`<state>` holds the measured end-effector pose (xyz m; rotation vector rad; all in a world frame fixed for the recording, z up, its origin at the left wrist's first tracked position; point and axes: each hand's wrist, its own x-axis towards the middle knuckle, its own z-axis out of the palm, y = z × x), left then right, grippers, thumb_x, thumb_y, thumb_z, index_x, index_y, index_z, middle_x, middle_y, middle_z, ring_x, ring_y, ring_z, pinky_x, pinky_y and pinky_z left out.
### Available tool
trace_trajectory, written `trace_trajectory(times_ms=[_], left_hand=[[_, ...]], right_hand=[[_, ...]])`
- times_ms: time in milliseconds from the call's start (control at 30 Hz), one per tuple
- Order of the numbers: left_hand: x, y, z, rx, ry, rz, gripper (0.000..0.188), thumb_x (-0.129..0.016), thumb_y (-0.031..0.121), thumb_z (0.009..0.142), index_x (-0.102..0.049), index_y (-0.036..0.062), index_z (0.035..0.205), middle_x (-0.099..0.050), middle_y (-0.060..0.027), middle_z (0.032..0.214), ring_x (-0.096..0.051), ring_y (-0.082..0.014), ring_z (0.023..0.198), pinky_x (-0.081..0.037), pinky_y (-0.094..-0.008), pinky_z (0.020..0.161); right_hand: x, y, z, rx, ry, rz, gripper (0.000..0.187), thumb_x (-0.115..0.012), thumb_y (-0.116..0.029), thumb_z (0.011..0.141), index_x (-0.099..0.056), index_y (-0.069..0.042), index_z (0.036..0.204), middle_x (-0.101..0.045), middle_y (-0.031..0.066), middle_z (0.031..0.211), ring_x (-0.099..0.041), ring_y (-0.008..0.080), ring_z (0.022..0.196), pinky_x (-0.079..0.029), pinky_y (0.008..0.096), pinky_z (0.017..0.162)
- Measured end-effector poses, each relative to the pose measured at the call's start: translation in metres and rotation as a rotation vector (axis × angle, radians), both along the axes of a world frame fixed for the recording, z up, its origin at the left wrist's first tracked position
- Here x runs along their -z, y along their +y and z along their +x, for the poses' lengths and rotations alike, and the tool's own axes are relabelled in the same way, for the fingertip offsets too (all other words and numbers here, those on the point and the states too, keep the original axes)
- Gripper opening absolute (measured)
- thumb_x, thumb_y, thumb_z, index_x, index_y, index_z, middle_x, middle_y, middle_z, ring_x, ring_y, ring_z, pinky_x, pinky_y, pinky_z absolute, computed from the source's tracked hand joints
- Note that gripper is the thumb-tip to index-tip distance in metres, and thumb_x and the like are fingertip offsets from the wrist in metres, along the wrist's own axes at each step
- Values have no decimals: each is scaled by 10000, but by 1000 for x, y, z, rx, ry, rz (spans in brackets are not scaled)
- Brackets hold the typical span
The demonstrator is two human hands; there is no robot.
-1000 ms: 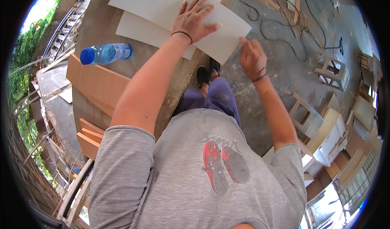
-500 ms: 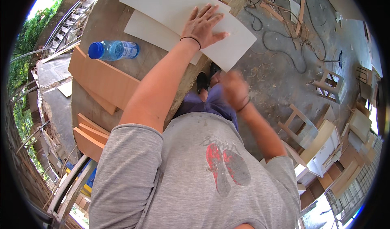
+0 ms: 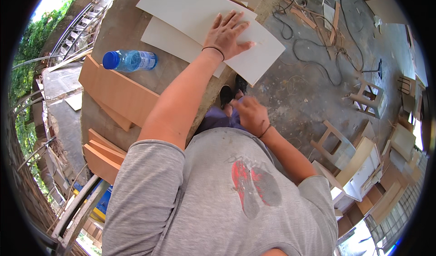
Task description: The person applies adhesive from a small container to the edge of a board and uses a small blade to scrape and smooth the edges of white panels.
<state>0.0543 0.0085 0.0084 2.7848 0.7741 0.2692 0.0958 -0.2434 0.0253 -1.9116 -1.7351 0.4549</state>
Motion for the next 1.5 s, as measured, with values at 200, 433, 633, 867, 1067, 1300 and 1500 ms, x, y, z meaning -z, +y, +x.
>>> trace_trajectory(times_ms=[200, 433, 633, 867, 1067, 1300, 1500], left_hand=[[-1, -2, -2, 13, -57, 7, 641, -580, 594, 849, -537, 198, 1352, -338, -33, 1538, -235, -211, 1452, -140, -445, 1201], [0, -1, 0, 14, 10, -15, 675, -502, 640, 869, -506, 201, 1382, -297, -38, 1557, -204, -211, 1462, -115, -447, 1206], [-3, -1, -1, 7, -12, 2, 645, -572, 596, 855, -530, 194, 1358, -329, -18, 1541, -227, -201, 1455, -137, -440, 1203], [-2, -2, -2, 14, -2, -41, 658, -550, 604, 862, -515, 189, 1371, -315, -19, 1549, -213, -201, 1459, -123, -440, 1206], [-2, 0, -2, 10, 23, 20, 670, -511, 618, 878, -496, 183, 1387, -306, -40, 1554, -206, -221, 1462, -120, -454, 1204], [-3, -6, 4, 21, 9, 20, 626, -549, 574, 885, -516, 181, 1371, -322, -52, 1543, -221, -240, 1457, -145, -464, 1195], [0, -6, -2, 0, -15, 29, 613, -568, 564, 880, -531, 182, 1357, -336, -45, 1538, -239, -231, 1452, -158, -462, 1192]], right_hand=[[-24, 37, 65, 208, -173, -39, 335, -593, -55, 754, -658, -125, 1075, -566, 108, 838, -597, 316, 832, -515, 427, 652], [-22, 13, 16, -16, -30, -105, 355, -639, -117, 754, -649, -154, 1108, -589, 103, 903, -606, 315, 905, -531, 432, 719], [-13, 58, 130, 294, -234, 23, 282, -559, -62, 837, -638, -114, 1103, -575, 117, 856, -594, 332, 844, -504, 453, 677], [2, 22, 35, 17, 15, 108, 299, -569, -30, 754, -647, -111, 1031, -574, 117, 846, -586, 355, 809, -502, 451, 677], [15, 31, 62, 128, -14, 482, 232, -580, 12, 802, -610, -88, 1010, -581, 119, 826, -603, 339, 793, -513, 395, 675], [46, 61, 131, 468, 141, 358, 225, -589, -7, 801, -584, -62, 1019, -571, 163, 856, -584, 371, 783, -478, 444, 664], [41, 8, 19, -1, 8, 158, 253, -602, -37, 709, -610, -113, 951, -559, 109, 884, -580, 327, 856, -519, 417, 688]])
